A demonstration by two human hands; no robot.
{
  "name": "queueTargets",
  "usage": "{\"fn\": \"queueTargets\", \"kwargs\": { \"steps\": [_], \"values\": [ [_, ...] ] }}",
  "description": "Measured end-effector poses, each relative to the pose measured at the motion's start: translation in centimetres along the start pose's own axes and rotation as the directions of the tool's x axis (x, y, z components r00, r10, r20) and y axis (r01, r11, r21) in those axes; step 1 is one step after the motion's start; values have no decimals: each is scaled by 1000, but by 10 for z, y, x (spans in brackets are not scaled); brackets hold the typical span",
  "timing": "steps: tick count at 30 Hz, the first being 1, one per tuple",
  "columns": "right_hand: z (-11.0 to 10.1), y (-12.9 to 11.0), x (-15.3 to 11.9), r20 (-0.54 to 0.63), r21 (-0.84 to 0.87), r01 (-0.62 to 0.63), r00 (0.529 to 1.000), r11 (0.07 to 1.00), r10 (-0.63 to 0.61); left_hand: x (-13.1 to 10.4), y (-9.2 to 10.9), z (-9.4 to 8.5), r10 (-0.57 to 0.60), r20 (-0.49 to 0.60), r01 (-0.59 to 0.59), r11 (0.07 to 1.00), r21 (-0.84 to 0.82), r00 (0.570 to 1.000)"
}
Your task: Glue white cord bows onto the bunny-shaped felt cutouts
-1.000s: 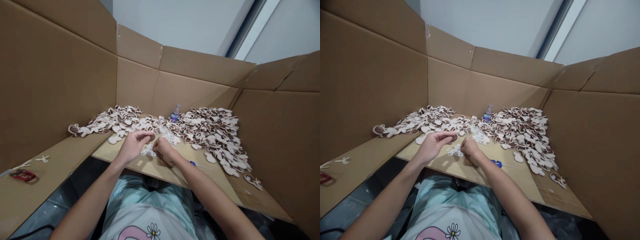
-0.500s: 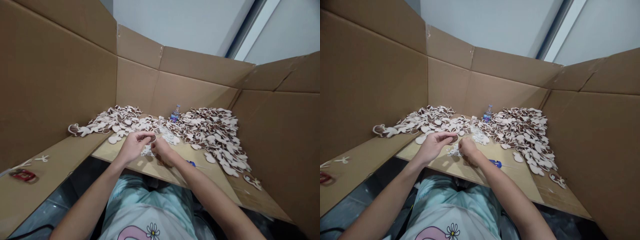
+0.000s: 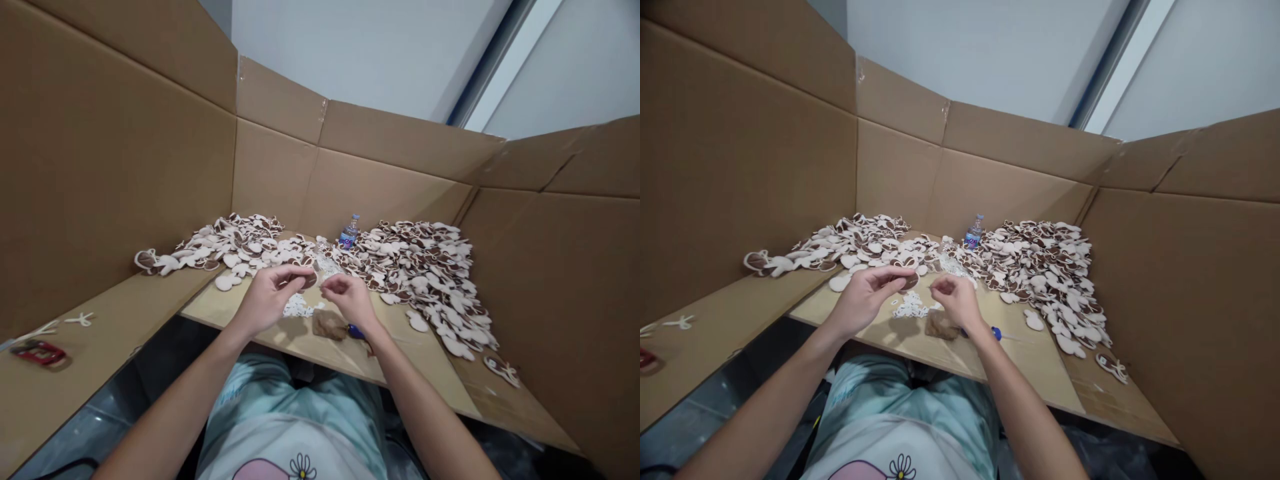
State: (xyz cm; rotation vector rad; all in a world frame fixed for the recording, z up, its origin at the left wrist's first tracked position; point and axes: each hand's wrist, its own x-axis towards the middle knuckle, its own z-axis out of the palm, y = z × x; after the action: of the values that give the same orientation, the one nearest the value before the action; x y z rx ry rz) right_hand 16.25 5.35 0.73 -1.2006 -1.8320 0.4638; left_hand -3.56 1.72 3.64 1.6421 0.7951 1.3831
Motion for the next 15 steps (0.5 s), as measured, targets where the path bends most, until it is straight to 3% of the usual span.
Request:
{"fn": "queueTargets", "kwargs": {
  "steps": [3, 5, 7, 11, 15],
  "values": [
    [-17, -12, -34, -133, 106, 18, 991, 994, -3, -6, 3, 7, 40, 63, -36, 997, -62, 997],
    [-23, -21, -58, -286, 271, 32, 957, 962, 48, -12, 7, 14, 64, 102, -57, 996, -69, 993],
    [-25, -31, -78, -368, 320, 68, 928, 945, 58, -18, 11, 20, 106, 129, -103, 994, -35, 986],
    [-24, -44, -102, -451, 264, 257, 885, 929, -117, -29, 18, 29, 225, 165, -244, 964, 104, 960],
    [-22, -52, -111, -475, 253, 311, 865, 916, -163, -32, 21, 34, 332, 182, -366, 908, 207, 926]
  ]
}}
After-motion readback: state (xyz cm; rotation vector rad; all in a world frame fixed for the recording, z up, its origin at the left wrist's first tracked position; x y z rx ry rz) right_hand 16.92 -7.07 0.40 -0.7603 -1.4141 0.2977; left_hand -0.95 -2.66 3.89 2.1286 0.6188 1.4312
